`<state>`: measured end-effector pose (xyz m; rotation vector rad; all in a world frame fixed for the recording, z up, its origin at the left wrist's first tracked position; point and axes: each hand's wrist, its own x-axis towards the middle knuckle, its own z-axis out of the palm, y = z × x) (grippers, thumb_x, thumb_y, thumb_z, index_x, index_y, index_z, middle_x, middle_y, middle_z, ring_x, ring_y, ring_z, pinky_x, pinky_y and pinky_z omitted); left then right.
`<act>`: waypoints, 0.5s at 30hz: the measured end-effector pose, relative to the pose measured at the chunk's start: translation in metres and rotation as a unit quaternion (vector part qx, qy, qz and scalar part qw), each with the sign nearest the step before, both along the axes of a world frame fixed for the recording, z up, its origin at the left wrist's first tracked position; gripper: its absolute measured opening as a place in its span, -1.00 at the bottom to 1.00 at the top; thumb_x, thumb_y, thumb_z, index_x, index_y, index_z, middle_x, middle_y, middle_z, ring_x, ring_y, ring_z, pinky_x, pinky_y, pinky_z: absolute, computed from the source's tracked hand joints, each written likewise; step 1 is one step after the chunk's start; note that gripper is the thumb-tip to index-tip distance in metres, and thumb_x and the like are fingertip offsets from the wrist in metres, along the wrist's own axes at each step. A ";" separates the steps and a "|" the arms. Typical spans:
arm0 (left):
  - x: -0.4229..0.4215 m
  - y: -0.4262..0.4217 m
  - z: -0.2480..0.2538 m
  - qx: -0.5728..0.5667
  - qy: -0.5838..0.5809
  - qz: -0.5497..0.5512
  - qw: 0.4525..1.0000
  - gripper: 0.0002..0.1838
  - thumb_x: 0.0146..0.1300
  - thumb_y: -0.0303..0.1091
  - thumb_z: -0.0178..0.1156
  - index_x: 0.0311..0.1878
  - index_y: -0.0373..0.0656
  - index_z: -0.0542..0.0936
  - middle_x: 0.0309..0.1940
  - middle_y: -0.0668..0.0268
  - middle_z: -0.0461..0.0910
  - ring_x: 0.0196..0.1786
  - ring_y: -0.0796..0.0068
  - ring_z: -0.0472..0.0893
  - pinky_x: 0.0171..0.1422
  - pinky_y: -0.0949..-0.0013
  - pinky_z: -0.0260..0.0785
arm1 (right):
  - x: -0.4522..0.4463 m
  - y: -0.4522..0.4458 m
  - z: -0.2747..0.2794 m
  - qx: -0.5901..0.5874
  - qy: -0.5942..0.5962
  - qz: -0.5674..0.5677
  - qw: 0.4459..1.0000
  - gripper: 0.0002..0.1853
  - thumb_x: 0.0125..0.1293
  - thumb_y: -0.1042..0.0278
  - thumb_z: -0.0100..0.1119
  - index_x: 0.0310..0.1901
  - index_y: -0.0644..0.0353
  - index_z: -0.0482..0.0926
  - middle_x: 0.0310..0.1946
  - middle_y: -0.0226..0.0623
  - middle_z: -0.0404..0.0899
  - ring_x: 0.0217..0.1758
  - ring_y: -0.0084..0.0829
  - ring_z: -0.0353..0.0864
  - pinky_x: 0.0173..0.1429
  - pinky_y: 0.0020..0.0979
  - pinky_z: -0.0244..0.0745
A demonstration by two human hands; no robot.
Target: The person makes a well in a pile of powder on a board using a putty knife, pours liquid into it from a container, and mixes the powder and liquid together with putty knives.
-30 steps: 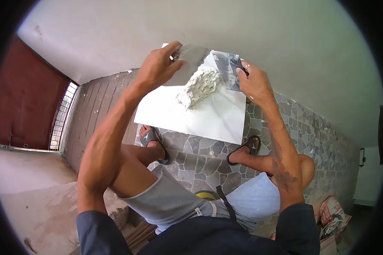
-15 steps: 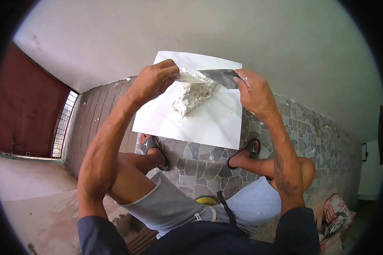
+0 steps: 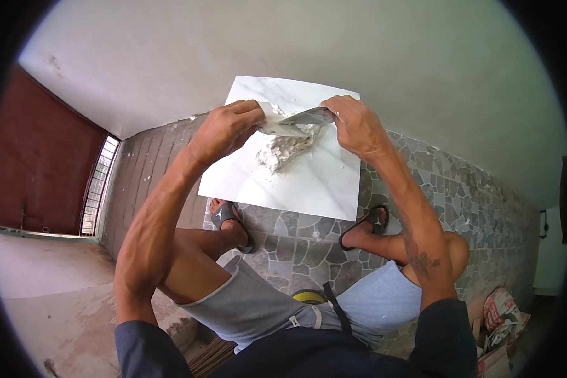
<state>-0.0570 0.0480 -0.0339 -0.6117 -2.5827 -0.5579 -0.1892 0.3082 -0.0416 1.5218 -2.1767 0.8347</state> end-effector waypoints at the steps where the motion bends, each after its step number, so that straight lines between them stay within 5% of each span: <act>1: 0.001 -0.001 -0.002 0.005 0.015 -0.004 1.000 -0.84 0.16 -0.58 0.28 -0.20 -0.23 0.54 -0.26 0.22 0.59 -0.22 0.12 0.63 -0.18 0.14 0.53 | 0.000 -0.002 0.000 0.002 -0.002 0.001 1.000 -0.78 0.21 0.65 0.09 -0.12 0.27 0.60 -0.27 -0.14 0.66 -0.12 -0.09 0.63 0.00 -0.12 0.53; 8: 0.008 0.000 -0.001 0.035 0.028 0.001 0.999 -0.84 0.18 -0.56 0.28 -0.20 -0.20 0.53 -0.31 0.25 0.56 -0.30 0.15 0.62 -0.24 0.16 0.51 | -0.005 -0.009 -0.009 -0.001 0.031 0.014 0.999 -0.72 0.15 0.66 0.10 -0.10 0.24 0.62 -0.23 -0.20 0.68 -0.08 -0.16 0.64 0.04 -0.16 0.51; 11: 0.013 0.009 0.007 0.032 -0.014 0.021 0.999 -0.82 0.13 -0.62 0.32 -0.21 -0.26 0.57 -0.19 0.19 0.67 -0.12 0.13 0.70 -0.06 0.22 0.60 | -0.006 -0.011 -0.013 0.017 0.049 0.015 0.999 -0.68 0.11 0.66 0.10 -0.09 0.20 0.63 -0.21 -0.25 0.68 -0.05 -0.21 0.63 0.06 -0.20 0.50; 15: 0.013 0.019 0.007 0.044 0.036 -0.016 0.998 -0.83 0.19 -0.53 0.30 -0.18 -0.18 0.53 -0.30 0.25 0.57 -0.29 0.13 0.63 -0.23 0.16 0.51 | -0.016 -0.015 -0.024 0.044 0.064 0.019 0.997 -0.67 0.11 0.65 0.09 -0.07 0.18 0.63 -0.19 -0.28 0.67 -0.03 -0.25 0.62 0.07 -0.22 0.48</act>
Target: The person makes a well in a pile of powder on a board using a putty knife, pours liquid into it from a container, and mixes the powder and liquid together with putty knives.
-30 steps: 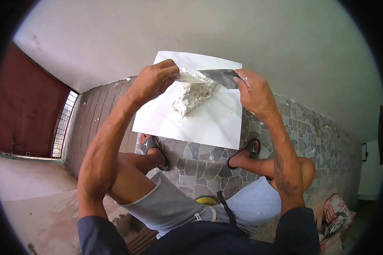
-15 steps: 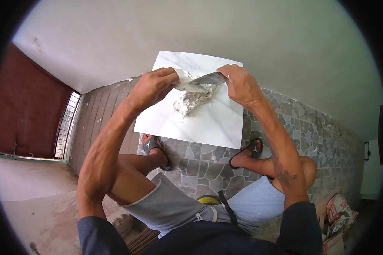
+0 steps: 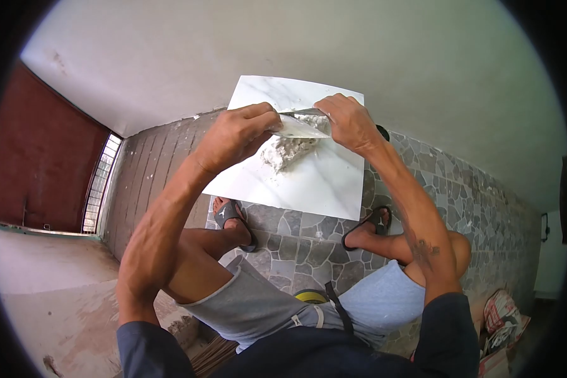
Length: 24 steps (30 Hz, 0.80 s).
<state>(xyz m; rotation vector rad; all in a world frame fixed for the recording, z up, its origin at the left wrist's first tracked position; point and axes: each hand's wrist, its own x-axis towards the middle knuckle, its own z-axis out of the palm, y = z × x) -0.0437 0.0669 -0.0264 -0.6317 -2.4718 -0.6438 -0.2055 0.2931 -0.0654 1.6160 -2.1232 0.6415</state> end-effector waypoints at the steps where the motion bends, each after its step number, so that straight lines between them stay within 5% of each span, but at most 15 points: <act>1: 0.001 0.003 0.002 0.005 -0.002 -0.003 1.000 -0.83 0.19 -0.53 0.31 -0.18 -0.18 0.53 -0.29 0.25 0.57 -0.29 0.13 0.63 -0.23 0.16 0.51 | -0.004 0.000 -0.002 0.009 -0.002 -0.009 1.000 -0.67 0.11 0.64 0.09 -0.07 0.18 0.64 -0.18 -0.28 0.67 -0.02 -0.25 0.62 0.07 -0.22 0.48; 5: 0.003 0.009 0.015 0.075 -0.031 0.054 0.995 -0.82 0.18 -0.58 0.35 -0.17 -0.23 0.59 -0.23 0.26 0.67 -0.18 0.35 0.70 -0.09 0.31 0.58 | -0.018 0.001 -0.011 0.021 0.014 -0.027 0.999 -0.67 0.12 0.65 0.09 -0.07 0.17 0.64 -0.18 -0.28 0.65 -0.01 -0.25 0.60 0.09 -0.22 0.47; 11: -0.009 -0.003 0.019 0.179 -0.051 0.162 0.969 -0.78 0.35 -0.41 0.30 -0.03 -0.32 0.60 -0.33 0.22 0.59 -0.29 0.48 0.56 -0.11 0.37 0.49 | -0.002 0.010 0.006 0.009 0.094 0.000 0.996 -0.73 0.15 0.60 0.12 -0.10 0.18 0.64 -0.22 -0.30 0.54 -0.04 -0.25 0.55 0.10 -0.22 0.46; 21: -0.032 0.008 0.019 0.069 -0.072 0.080 0.992 -0.74 0.34 -0.33 0.22 -0.02 -0.32 0.61 -0.19 -0.06 0.66 -0.17 -0.12 0.64 -0.06 0.01 0.46 | 0.015 0.004 0.036 -0.007 0.218 0.025 0.976 -0.79 0.10 0.52 0.18 -0.19 0.16 0.61 -0.25 -0.34 0.52 -0.08 -0.32 0.54 0.07 -0.25 0.48; 24: -0.043 0.007 0.009 0.056 -0.072 0.077 0.993 -0.75 0.33 -0.34 0.23 -0.06 -0.32 0.63 -0.26 -0.06 0.66 -0.19 -0.13 0.64 -0.07 -0.01 0.45 | 0.017 0.006 0.038 -0.007 0.203 0.032 0.979 -0.76 0.07 0.55 0.18 -0.18 0.16 0.61 -0.24 -0.34 0.53 -0.08 -0.30 0.55 0.07 -0.25 0.48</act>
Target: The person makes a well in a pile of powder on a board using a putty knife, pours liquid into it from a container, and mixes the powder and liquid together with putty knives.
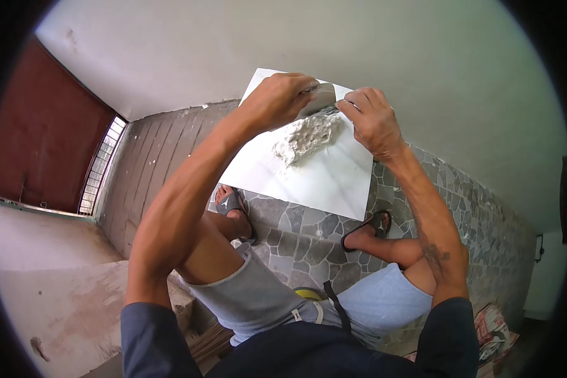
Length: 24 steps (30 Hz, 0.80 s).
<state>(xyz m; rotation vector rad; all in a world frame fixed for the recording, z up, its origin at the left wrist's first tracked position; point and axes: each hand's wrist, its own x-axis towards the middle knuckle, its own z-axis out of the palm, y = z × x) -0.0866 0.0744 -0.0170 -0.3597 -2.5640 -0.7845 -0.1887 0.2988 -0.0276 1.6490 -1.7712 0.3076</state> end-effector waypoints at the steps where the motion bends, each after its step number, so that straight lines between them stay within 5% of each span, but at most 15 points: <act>1: -0.003 -0.002 -0.003 -0.002 -0.007 -0.001 1.000 -0.75 0.33 -0.34 0.23 -0.05 -0.33 0.63 -0.28 -0.05 0.66 -0.22 -0.09 0.63 -0.09 0.02 0.45 | 0.001 0.001 0.000 -0.002 -0.007 -0.001 1.000 -0.75 0.06 0.57 0.18 -0.18 0.16 0.61 -0.24 -0.34 0.53 -0.08 -0.29 0.55 0.07 -0.24 0.48; 6: -0.008 -0.012 -0.013 0.047 -0.057 0.017 0.997 -0.75 0.34 -0.34 0.25 -0.05 -0.34 0.63 -0.37 -0.02 0.63 -0.35 0.13 0.61 -0.17 0.16 0.45 | 0.008 0.012 0.008 0.000 -0.043 -0.006 0.999 -0.69 0.01 0.65 0.17 -0.16 0.19 0.60 -0.27 -0.31 0.54 -0.10 -0.23 0.57 0.03 -0.24 0.51; 10: -0.003 -0.021 -0.013 0.061 -0.071 0.053 0.994 -0.73 0.36 -0.32 0.24 -0.02 -0.33 0.62 -0.36 0.06 0.63 -0.35 0.27 0.60 -0.18 0.24 0.44 | 0.006 0.026 0.001 -0.078 -0.214 -0.052 0.972 -0.82 0.21 0.59 0.15 -0.14 0.25 0.59 -0.30 -0.28 0.56 -0.18 -0.19 0.60 -0.08 -0.31 0.52; 14: 0.001 -0.023 -0.016 0.133 -0.080 0.093 0.983 -0.67 0.43 -0.27 0.19 0.10 -0.32 0.55 -0.30 0.12 0.64 -0.31 0.37 0.61 -0.16 0.27 0.46 | 0.008 0.042 -0.002 -0.100 -0.529 -0.216 0.815 -0.86 0.44 0.43 0.12 -0.08 0.28 0.58 -0.26 -0.35 0.60 -0.18 -0.36 0.63 -0.09 -0.37 0.50; 18: -0.003 -0.028 -0.024 0.264 -0.090 0.124 0.952 -0.61 0.44 -0.22 0.16 0.14 -0.35 0.49 -0.28 -0.01 0.65 -0.25 0.27 0.64 -0.12 0.20 0.48 | 0.012 0.040 -0.029 -0.253 -0.790 -0.045 0.557 -0.76 0.49 0.38 0.11 0.09 0.31 0.52 -0.10 -0.33 0.60 -0.06 -0.47 0.61 0.04 -0.34 0.52; 21: -0.006 -0.030 -0.031 0.314 -0.086 0.160 0.932 -0.60 0.46 -0.23 0.14 0.12 -0.44 0.48 -0.26 -0.01 0.64 -0.21 0.32 0.64 -0.10 0.23 0.50 | 0.020 0.036 -0.032 -0.290 -0.850 0.009 0.438 -0.65 0.48 0.38 0.12 0.20 0.36 0.42 0.03 -0.21 0.56 0.02 -0.37 0.59 0.16 -0.22 0.52; 24: -0.006 -0.029 -0.030 0.364 -0.128 0.187 0.903 -0.61 0.48 -0.25 0.11 0.10 -0.47 0.48 -0.21 0.03 0.63 -0.21 0.30 0.63 -0.09 0.22 0.51 | 0.021 0.036 -0.031 -0.282 -0.864 0.048 0.414 -0.64 0.45 0.41 0.14 0.20 0.36 0.40 0.09 -0.18 0.53 0.10 -0.29 0.57 0.26 -0.12 0.47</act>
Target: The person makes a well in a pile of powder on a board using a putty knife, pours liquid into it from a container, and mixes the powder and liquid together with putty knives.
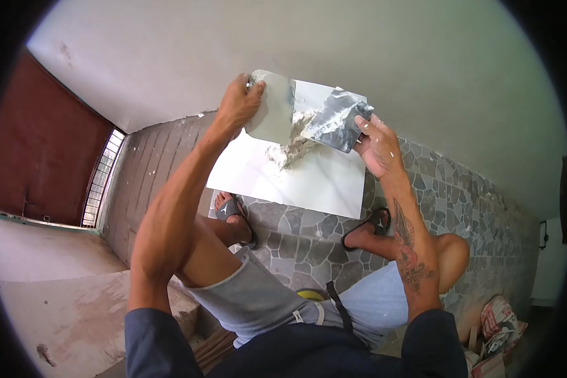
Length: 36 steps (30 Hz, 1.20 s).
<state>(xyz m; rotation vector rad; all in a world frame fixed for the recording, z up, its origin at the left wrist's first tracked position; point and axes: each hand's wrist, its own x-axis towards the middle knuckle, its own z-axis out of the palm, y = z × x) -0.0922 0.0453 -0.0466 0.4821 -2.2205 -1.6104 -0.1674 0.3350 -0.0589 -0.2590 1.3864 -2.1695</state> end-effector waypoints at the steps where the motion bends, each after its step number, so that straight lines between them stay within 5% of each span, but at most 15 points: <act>1: 0.003 0.002 0.002 0.038 -0.004 -0.002 0.999 -0.62 0.48 -0.26 0.10 0.09 -0.48 0.49 -0.20 0.05 0.62 -0.21 0.31 0.63 -0.10 0.22 0.52 | 0.000 -0.001 0.000 -0.012 -0.004 0.011 1.000 -0.63 0.45 0.42 0.15 0.20 0.36 0.40 0.11 -0.17 0.52 0.12 -0.26 0.56 0.29 -0.09 0.45; 7: 0.008 0.001 0.004 0.257 -0.047 -0.005 0.965 -0.64 0.50 -0.31 0.08 0.06 -0.52 0.49 -0.21 0.09 0.62 -0.29 0.39 0.66 -0.25 0.29 0.60 | 0.009 -0.008 0.019 -0.082 0.019 -0.028 0.996 -0.76 0.45 0.44 0.14 0.08 0.32 0.47 0.02 -0.20 0.58 0.11 -0.31 0.59 0.22 -0.18 0.51; 10: 0.011 0.008 0.015 0.322 -0.081 0.005 0.943 -0.64 0.50 -0.29 0.08 0.04 -0.51 0.48 -0.28 0.10 0.64 -0.45 0.39 0.69 -0.46 0.36 0.63 | 0.019 -0.017 0.016 0.021 0.162 -0.135 0.977 -0.76 0.47 0.41 0.14 0.08 0.33 0.50 -0.04 -0.25 0.61 0.02 -0.33 0.62 0.13 -0.25 0.53; 13: 0.013 0.021 0.024 0.360 -0.108 0.017 0.926 -0.65 0.49 -0.30 0.08 0.03 -0.51 0.48 -0.34 0.11 0.65 -0.58 0.41 0.67 -0.63 0.43 0.57 | 0.044 -0.026 0.023 0.193 0.433 -0.188 0.860 -0.74 0.54 0.42 0.02 0.15 0.30 0.56 -0.02 -0.28 0.66 0.02 -0.47 0.60 0.17 -0.36 0.52; 17: 0.013 0.030 0.028 0.389 -0.104 0.003 0.915 -0.68 0.48 -0.31 0.10 -0.01 -0.47 0.50 -0.36 0.12 0.67 -0.60 0.49 0.67 -0.68 0.54 0.55 | 0.043 -0.052 0.017 0.034 0.652 -0.180 0.736 -0.65 0.47 0.65 0.00 0.25 0.30 0.48 0.15 -0.04 0.62 0.22 -0.25 0.64 0.30 -0.32 0.49; 18: 0.013 0.033 0.030 0.396 -0.105 0.005 0.912 -0.68 0.48 -0.31 0.10 -0.01 -0.48 0.50 -0.36 0.13 0.67 -0.61 0.48 0.66 -0.68 0.54 0.54 | 0.046 -0.051 0.020 0.039 0.648 -0.142 0.747 -0.57 0.42 0.79 -0.08 0.27 0.29 0.46 0.25 0.04 0.56 0.37 -0.18 0.54 0.42 -0.32 0.38; 21: 0.015 0.031 0.032 0.374 -0.119 0.001 0.920 -0.68 0.50 -0.29 0.10 0.00 -0.46 0.51 -0.32 0.13 0.68 -0.57 0.50 0.67 -0.64 0.53 0.56 | 0.039 -0.053 0.018 0.069 0.674 -0.156 0.719 -0.60 0.46 0.68 -0.03 0.29 0.25 0.47 0.18 0.01 0.60 0.25 -0.26 0.62 0.30 -0.31 0.51; 24: 0.012 0.023 0.020 0.323 -0.061 -0.005 0.944 -0.66 0.52 -0.25 0.10 0.04 -0.41 0.51 -0.26 0.14 0.68 -0.48 0.54 0.69 -0.54 0.54 0.61 | 0.045 -0.042 0.026 0.193 0.575 -0.205 0.768 -0.75 0.50 0.55 0.01 0.14 0.29 0.52 -0.01 -0.10 0.67 0.04 -0.40 0.69 0.15 -0.36 0.59; 27: 0.013 0.021 0.017 0.307 0.007 -0.045 0.951 -0.60 0.51 -0.20 0.14 0.09 -0.43 0.50 -0.22 0.16 0.66 -0.42 0.55 0.68 -0.40 0.50 0.62 | 0.017 -0.025 0.010 0.274 0.332 -0.138 0.892 -0.89 0.51 0.46 0.04 -0.08 0.28 0.53 -0.21 -0.25 0.65 -0.16 -0.47 0.66 -0.01 -0.42 0.60; 28: 0.013 0.019 0.020 0.307 0.027 -0.064 0.949 -0.58 0.50 -0.18 0.16 0.10 -0.45 0.49 -0.21 0.17 0.65 -0.40 0.55 0.67 -0.35 0.48 0.62 | 0.014 -0.029 0.003 0.062 0.180 -0.114 0.975 -0.86 0.52 0.45 -0.01 -0.02 0.28 0.50 -0.08 -0.25 0.62 -0.02 -0.32 0.66 0.14 -0.32 0.55; 31: 0.012 0.014 0.020 0.293 -0.008 -0.098 0.951 -0.58 0.50 -0.13 0.16 0.09 -0.38 0.54 -0.29 0.24 0.66 -0.45 0.63 0.66 -0.41 0.52 0.60 | 0.009 -0.020 0.005 -0.076 -0.037 -0.017 0.996 -0.81 0.48 0.46 0.03 0.05 0.33 0.45 0.03 -0.17 0.58 0.12 -0.26 0.60 0.25 -0.11 0.47; 32: 0.012 0.014 0.018 0.285 -0.016 -0.109 0.952 -0.58 0.50 -0.12 0.16 0.08 -0.36 0.55 -0.32 0.26 0.66 -0.47 0.65 0.65 -0.44 0.54 0.59 | 0.000 -0.016 -0.002 -0.098 -0.055 0.035 0.993 -0.77 0.45 0.50 0.04 0.09 0.34 0.42 0.12 -0.12 0.53 0.25 -0.21 0.51 0.33 0.06 0.37; 36: 0.013 0.021 0.026 0.258 -0.047 -0.137 0.955 -0.61 0.50 -0.10 0.16 0.06 -0.30 0.58 -0.38 0.31 0.66 -0.53 0.69 0.63 -0.52 0.58 0.55 | 0.007 -0.023 -0.001 -0.122 -0.076 0.061 0.988 -0.69 0.45 0.49 0.04 0.17 0.36 0.41 0.15 -0.10 0.53 0.25 -0.20 0.53 0.33 0.06 0.37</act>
